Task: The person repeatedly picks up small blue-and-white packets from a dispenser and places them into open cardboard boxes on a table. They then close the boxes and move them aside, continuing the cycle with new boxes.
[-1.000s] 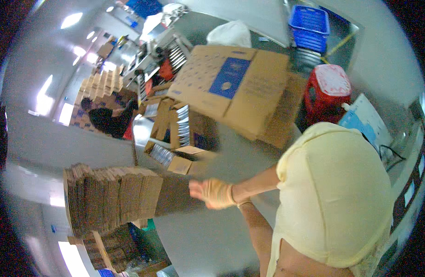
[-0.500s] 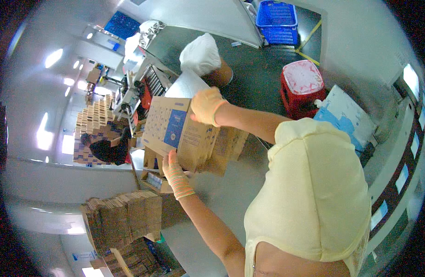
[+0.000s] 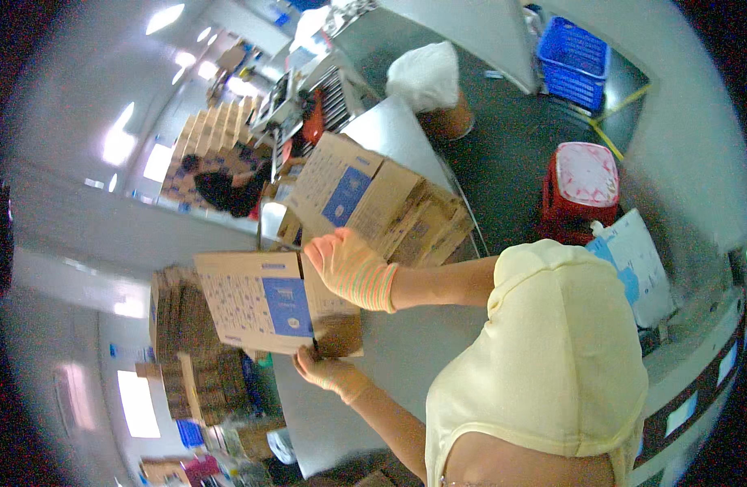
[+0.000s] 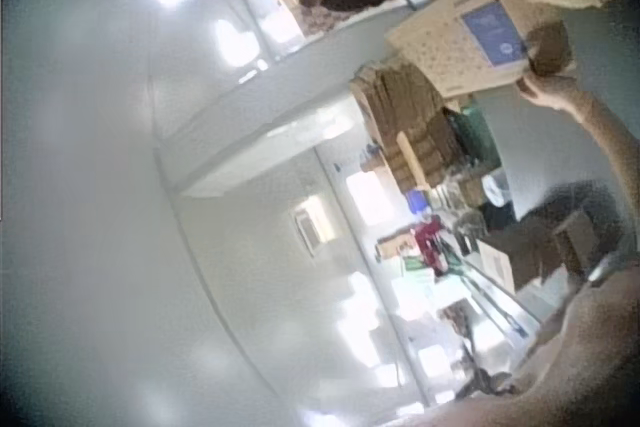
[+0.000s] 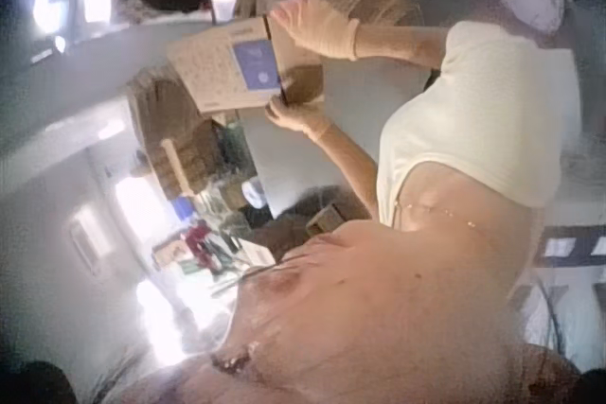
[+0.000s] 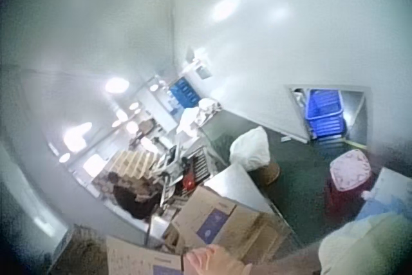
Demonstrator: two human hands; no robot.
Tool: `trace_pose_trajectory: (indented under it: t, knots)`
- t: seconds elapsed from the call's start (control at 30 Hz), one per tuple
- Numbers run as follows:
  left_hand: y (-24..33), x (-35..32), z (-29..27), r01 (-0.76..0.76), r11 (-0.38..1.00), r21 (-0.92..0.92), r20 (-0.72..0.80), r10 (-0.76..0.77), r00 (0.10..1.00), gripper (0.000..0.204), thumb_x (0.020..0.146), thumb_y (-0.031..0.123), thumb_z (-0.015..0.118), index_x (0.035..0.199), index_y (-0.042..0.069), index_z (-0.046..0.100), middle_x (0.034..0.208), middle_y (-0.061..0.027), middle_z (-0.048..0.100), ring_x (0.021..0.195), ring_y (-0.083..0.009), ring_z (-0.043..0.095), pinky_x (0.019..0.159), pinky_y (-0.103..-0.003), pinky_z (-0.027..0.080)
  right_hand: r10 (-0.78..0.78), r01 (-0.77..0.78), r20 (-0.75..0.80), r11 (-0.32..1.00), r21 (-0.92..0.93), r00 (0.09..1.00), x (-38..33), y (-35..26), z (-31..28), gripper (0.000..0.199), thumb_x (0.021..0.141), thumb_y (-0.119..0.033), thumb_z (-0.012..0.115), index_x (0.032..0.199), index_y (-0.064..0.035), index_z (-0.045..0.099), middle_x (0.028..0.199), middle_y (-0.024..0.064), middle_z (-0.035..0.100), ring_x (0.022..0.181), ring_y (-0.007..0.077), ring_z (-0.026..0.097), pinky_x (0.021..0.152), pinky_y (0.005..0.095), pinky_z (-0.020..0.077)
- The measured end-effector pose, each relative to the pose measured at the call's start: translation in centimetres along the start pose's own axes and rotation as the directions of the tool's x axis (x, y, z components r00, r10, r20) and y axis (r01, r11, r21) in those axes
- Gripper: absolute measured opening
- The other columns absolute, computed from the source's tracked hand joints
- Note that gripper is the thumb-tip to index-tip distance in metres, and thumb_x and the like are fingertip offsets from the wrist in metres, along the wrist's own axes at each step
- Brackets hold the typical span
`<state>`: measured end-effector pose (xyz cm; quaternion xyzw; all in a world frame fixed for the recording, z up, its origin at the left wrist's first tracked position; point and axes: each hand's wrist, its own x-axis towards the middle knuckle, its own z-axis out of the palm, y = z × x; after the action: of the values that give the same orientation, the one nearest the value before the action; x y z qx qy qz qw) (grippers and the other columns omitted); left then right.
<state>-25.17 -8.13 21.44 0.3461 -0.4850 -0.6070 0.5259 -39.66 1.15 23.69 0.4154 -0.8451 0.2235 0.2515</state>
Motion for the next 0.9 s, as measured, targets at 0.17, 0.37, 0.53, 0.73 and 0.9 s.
trace_pose_trajectory:
  t: [0.17, 0.37, 0.53, 0.73, 0.9]
  knots:
    - [-2.6, -2.6, -15.0, 0.099, 0.994, -0.04, -0.001, -0.099, 0.995, 0.066, 0.089, 0.044, 0.043, 0.14, 0.003, 0.031, 0.134, -0.0169, 0.038, 0.122, -0.0341, 0.043, 0.09, -0.049, 0.045, -0.399, 0.303, -0.037, 0.628, 0.717, 0.916, -3.5, -7.1, 0.8, 0.066, 0.065, -0.037, 0.075, 0.112, 0.0016, 0.051, 0.116, 0.0176, 0.052, 0.112, 0.0355, 0.048, 0.092, 0.0436, 0.0396]
    - [-8.5, -10.9, -20.0, 0.332, 0.935, 0.125, -0.254, -0.293, 0.922, 0.035, 0.085, 0.031, 0.053, 0.108, 0.004, 0.052, 0.11, -0.015, 0.055, 0.101, -0.0321, 0.054, 0.076, -0.048, 0.047, -0.914, -0.011, 0.312, 0.32, 0.947, 0.258, -12.8, -11.9, 6.0, 0.054, 0.08, -0.05, 0.061, 0.096, 0.0013, 0.061, 0.093, 0.0214, 0.063, 0.089, 0.0367, 0.06, 0.075, 0.0433, 0.0481]
    - [-9.6, -16.9, -24.2, 0.063, -0.066, 0.996, -0.056, 0.109, 0.992, 0.02, 0.081, 0.025, 0.055, 0.087, 0.006, 0.056, 0.094, -0.0121, 0.059, 0.089, -0.0304, 0.057, 0.07, -0.046, 0.046, -0.963, 0.556, -0.264, -0.187, 0.81, 0.06, -21.3, -11.2, 14.4, 0.032, 0.074, -0.038, 0.067, 0.09, -0.0096, 0.066, 0.091, 0.0107, 0.065, 0.1, 0.0257, 0.056, 0.093, 0.043, 0.0385]
    - [-9.7, -18.6, -23.4, 0.083, -0.434, 0.897, -0.031, 0.125, 0.992, 0.019, 0.078, 0.019, 0.058, 0.063, 0.009, 0.061, 0.076, -0.0086, 0.064, 0.074, -0.0284, 0.059, 0.062, -0.044, 0.044, -0.961, 0.189, -0.263, -0.274, 0.943, -0.081, -20.0, -8.7, 15.5, 0.029, 0.075, -0.033, 0.064, 0.089, -0.007, 0.063, 0.091, 0.0078, 0.063, 0.089, 0.0267, 0.057, 0.085, 0.0427, 0.0425]
    - [-11.7, -14.7, -25.1, 0.201, -0.304, 0.931, -0.153, 0.176, 0.972, 0.026, 0.086, 0.03, 0.052, 0.085, 0.011, 0.071, 0.092, -0.0049, 0.068, 0.093, -0.0275, 0.058, 0.078, -0.045, 0.042, -0.964, 0.14, -0.098, -0.064, 0.988, 0.248, -21.5, -10.2, 16.8, 0.044, 0.079, -0.017, 0.061, 0.122, -0.0063, 0.054, 0.114, 0.0125, 0.061, 0.108, 0.0301, 0.056, 0.093, 0.0447, 0.043]
